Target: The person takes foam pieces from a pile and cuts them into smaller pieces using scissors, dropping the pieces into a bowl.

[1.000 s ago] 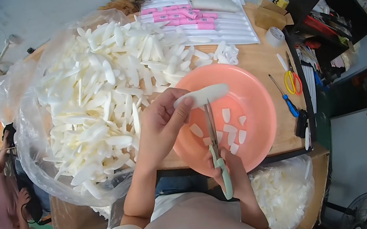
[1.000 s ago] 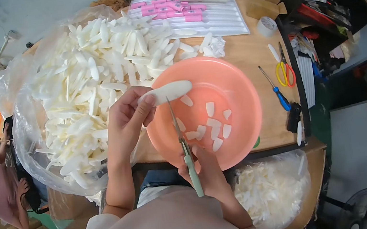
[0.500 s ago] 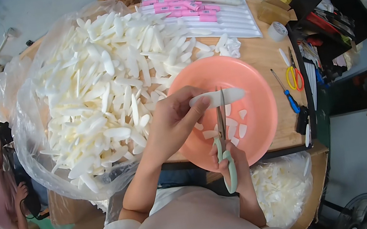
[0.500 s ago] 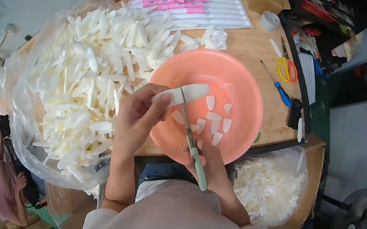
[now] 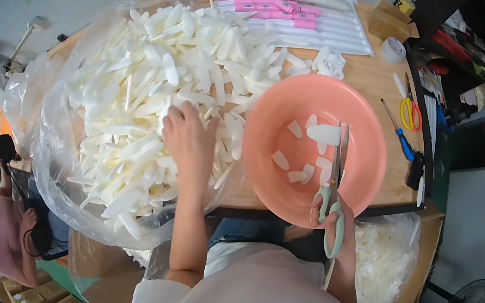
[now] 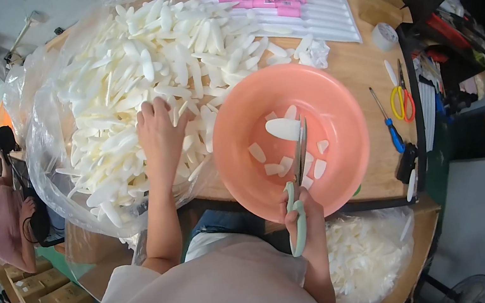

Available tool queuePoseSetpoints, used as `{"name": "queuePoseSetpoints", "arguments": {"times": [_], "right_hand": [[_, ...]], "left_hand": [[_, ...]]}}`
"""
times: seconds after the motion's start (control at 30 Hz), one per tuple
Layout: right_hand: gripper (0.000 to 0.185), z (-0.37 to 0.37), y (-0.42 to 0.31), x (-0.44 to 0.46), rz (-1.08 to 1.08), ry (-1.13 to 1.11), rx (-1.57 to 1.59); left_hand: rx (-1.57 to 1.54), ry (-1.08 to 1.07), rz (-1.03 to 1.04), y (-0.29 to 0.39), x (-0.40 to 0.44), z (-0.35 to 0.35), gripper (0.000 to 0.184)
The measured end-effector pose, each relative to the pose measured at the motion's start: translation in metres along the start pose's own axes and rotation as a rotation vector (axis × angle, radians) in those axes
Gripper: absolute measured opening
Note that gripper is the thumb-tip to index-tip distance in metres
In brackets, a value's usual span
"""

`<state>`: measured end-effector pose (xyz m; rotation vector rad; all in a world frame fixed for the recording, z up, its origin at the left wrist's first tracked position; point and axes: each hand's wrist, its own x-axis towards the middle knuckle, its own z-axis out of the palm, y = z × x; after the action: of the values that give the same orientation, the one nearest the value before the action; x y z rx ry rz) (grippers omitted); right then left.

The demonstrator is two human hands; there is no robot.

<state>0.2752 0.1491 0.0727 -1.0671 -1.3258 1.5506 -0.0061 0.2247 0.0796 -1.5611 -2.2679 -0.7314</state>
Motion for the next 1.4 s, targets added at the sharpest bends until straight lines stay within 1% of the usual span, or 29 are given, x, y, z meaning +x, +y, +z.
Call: {"name": "queuePoseSetpoints", "arguments": {"times": [0.03,0.07,0.1,0.13,0.2,0.23,0.27,0.33,0.37,0.47,0.5,0.53,0.6,0.63,0.67,0.73,0.8,0.87,0.93,1.0,1.07,1.13,1.2,1.23,1.27,1.3,1.33,1.37,1.4], "right_hand": [[0.056,0.002,0.0,-0.001,0.004,0.007,0.002],[0.056,0.005,0.0,0.0,0.018,0.021,0.005],[0.057,0.006,-0.001,0.002,0.03,0.035,0.006],[0.057,0.005,-0.003,0.004,0.028,0.045,0.004],[0.06,0.004,-0.007,0.004,-0.024,-0.065,-0.126],[0.064,0.005,-0.003,0.005,-0.051,-0.09,-0.099],[0.064,0.009,-0.004,0.003,-0.042,-0.084,-0.103],[0.069,0.014,-0.007,0.008,0.002,-0.103,0.084],[0.069,0.013,-0.008,0.012,-0.016,-0.101,0.08],[0.07,0.009,-0.006,0.007,0.092,-0.206,0.293],[0.066,0.008,-0.004,0.005,0.091,-0.187,0.304],[0.066,0.008,-0.006,0.003,0.1,-0.181,0.307],[0.069,0.009,-0.014,0.003,0.13,-0.132,0.033],[0.062,0.009,-0.013,0.002,0.144,-0.098,0.08],[0.062,0.009,-0.013,0.0,0.145,-0.098,0.081],[0.032,0.006,-0.016,-0.003,0.223,-0.068,0.051],[0.029,0.006,-0.011,-0.005,0.208,-0.059,0.109],[0.027,0.01,-0.01,-0.007,0.194,-0.051,0.168],[0.049,0.014,-0.014,-0.005,0.136,-0.006,0.098],[0.051,0.011,-0.008,-0.006,0.155,-0.013,0.058],[0.053,0.009,-0.007,-0.008,0.179,-0.019,0.015],[0.035,0.009,-0.009,-0.008,0.208,-0.048,0.016],[0.035,0.006,-0.008,-0.01,0.195,-0.072,0.075],[0.035,0.006,-0.007,-0.01,0.177,-0.101,0.138],[0.035,0.006,-0.008,-0.011,0.178,-0.095,0.137],[0.049,0.007,-0.011,-0.011,0.165,-0.08,0.148],[0.064,0.007,-0.013,-0.011,0.149,-0.065,0.158],[0.064,0.006,-0.014,-0.011,0.148,-0.059,0.158],[0.067,0.006,-0.015,-0.011,0.094,-0.045,0.136]], "left_hand": [[-0.002,-0.006,0.006,-0.019,-0.005,0.013,0.027],[-0.005,-0.09,-0.003,-0.04,-0.011,0.028,0.028],[-0.011,-0.173,-0.012,-0.042,-0.01,0.03,0.028],[-0.018,-0.175,-0.005,-0.041,-0.01,0.03,0.028],[-0.288,-0.136,-0.203,-0.022,0.003,-0.002,0.025],[-0.33,-0.08,-0.173,-0.018,0.008,-0.011,0.03],[-0.335,-0.09,-0.174,-0.012,0.011,-0.02,0.03],[-0.257,-0.141,-0.291,-0.002,0.022,-0.03,0.039],[-0.266,-0.138,-0.301,-0.003,0.023,-0.028,0.046],[-0.268,-0.194,-0.306,-0.005,0.026,-0.027,0.047],[-0.267,-0.202,-0.302,-0.006,0.027,-0.028,0.047],[-0.324,-0.251,-0.334,-0.007,0.028,-0.029,0.042],[-0.381,-0.299,-0.369,-0.008,0.025,-0.028,0.038],[-0.527,-0.315,-0.372,-0.009,0.022,-0.026,0.03],[-0.674,-0.33,-0.373,-0.009,0.02,-0.025,0.023],[-0.711,-0.328,-0.386,-0.006,0.019,-0.03,0.019],[-0.752,-0.336,-0.394,-0.002,0.017,-0.03,0.018],[-0.702,-0.274,-0.343,0.001,0.016,-0.029,0.014],[-0.712,-0.296,-0.339,0.011,0.014,-0.035,0.016],[-0.722,-0.314,-0.333,0.027,0.013,-0.042,0.018],[-1.498,-0.41,-0.44,0.05,0.008,-0.048,0.019],[-1.798,-0.574,-0.337,0.066,0.001,-0.045,0.018],[-1.948,-0.803,-0.436,0.084,-0.005,-0.044,0.018],[-1.952,-0.809,-0.436,0.092,-0.008,-0.04,0.018],[-1.802,-0.735,-0.398,0.098,-0.013,-0.034,0.018],[-1.654,-0.662,-0.359,0.101,-0.016,-0.029,0.018],[-1.657,-0.667,-0.357,0.101,-0.016,-0.027,0.018],[-1.628,-0.623,-0.385,0.098,-0.016,-0.025,0.019],[-1.597,-0.58,-0.415,0.097,-0.015,-0.026,0.02]]}}
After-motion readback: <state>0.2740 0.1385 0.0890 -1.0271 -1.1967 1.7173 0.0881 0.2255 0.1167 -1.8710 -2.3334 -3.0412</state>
